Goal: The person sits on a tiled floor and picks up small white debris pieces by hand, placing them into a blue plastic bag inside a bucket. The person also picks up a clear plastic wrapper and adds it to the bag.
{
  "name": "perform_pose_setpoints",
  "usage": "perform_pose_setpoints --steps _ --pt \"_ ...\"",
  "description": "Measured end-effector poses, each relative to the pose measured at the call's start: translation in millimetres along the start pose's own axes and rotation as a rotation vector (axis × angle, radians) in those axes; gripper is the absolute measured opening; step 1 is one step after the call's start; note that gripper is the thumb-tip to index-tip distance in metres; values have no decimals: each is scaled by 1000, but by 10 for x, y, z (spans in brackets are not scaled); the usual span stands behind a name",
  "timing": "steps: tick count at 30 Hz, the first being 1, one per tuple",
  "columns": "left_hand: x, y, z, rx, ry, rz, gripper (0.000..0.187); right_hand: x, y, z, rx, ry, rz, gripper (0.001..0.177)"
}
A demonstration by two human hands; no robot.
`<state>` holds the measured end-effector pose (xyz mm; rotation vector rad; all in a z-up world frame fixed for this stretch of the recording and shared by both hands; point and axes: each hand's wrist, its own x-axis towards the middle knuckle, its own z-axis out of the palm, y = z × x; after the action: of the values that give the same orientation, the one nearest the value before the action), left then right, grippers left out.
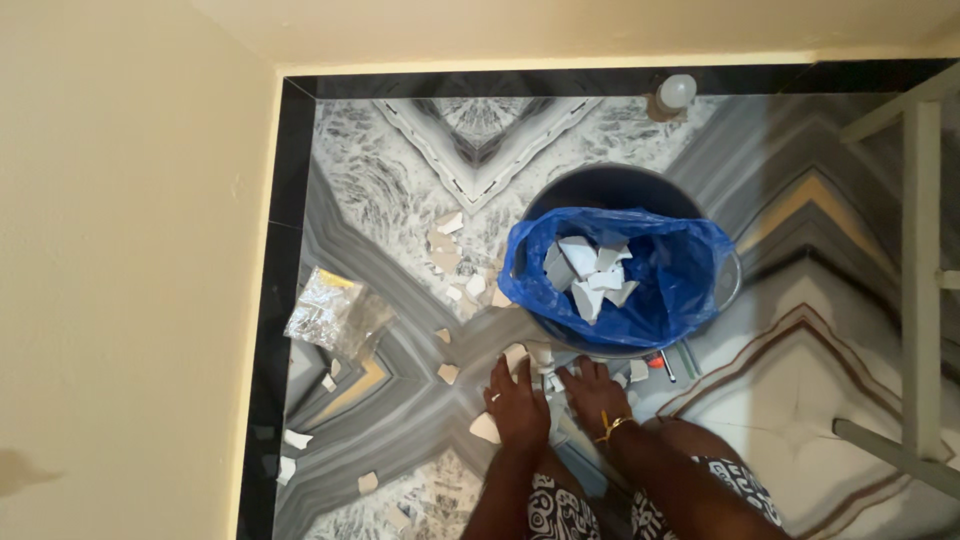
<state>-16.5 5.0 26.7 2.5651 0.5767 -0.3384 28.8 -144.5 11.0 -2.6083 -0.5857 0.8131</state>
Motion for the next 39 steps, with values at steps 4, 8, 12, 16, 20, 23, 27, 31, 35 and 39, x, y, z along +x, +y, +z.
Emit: perform_pose_setpoints --steps 4,8,12,16,20,23,27,31,35,39 --pt "-55 0 5 -73 89 125 58 59 461 410 83 246 -188 38" --pt "-133 35 14 -201 104 196 60 212 715 535 219 228 -81 32" --pt "-117 83 66 -258 53 166 46 148 700 244 375 97 32 20" --pt "-172 195 51 -639 -48 42 32 -96 502 -218 451 69 -52 24" --pt "-238 318 31 -1103 -146 -152 27 -325 291 -651 476 -21 -147 27" --pt "-261 335 -100 -1278 -111 -280 21 -444 110 -985 643 -135 28 26" --pt "-256 441 -420 -1331 38 -357 19 -705 -143 -1406 968 -37 224 30" --pt "-246 744 -943 -1423 74 -209 21 -867 -205 -1686 1077 162 232 28" --pt "-51 1191 -1562 -1154 13 -108 36 -924 -271 -1975 1088 266 327 31" --pt "78 1481 -1898 -968 84 172 59 -909 -454 -2310 969 533 69 31"
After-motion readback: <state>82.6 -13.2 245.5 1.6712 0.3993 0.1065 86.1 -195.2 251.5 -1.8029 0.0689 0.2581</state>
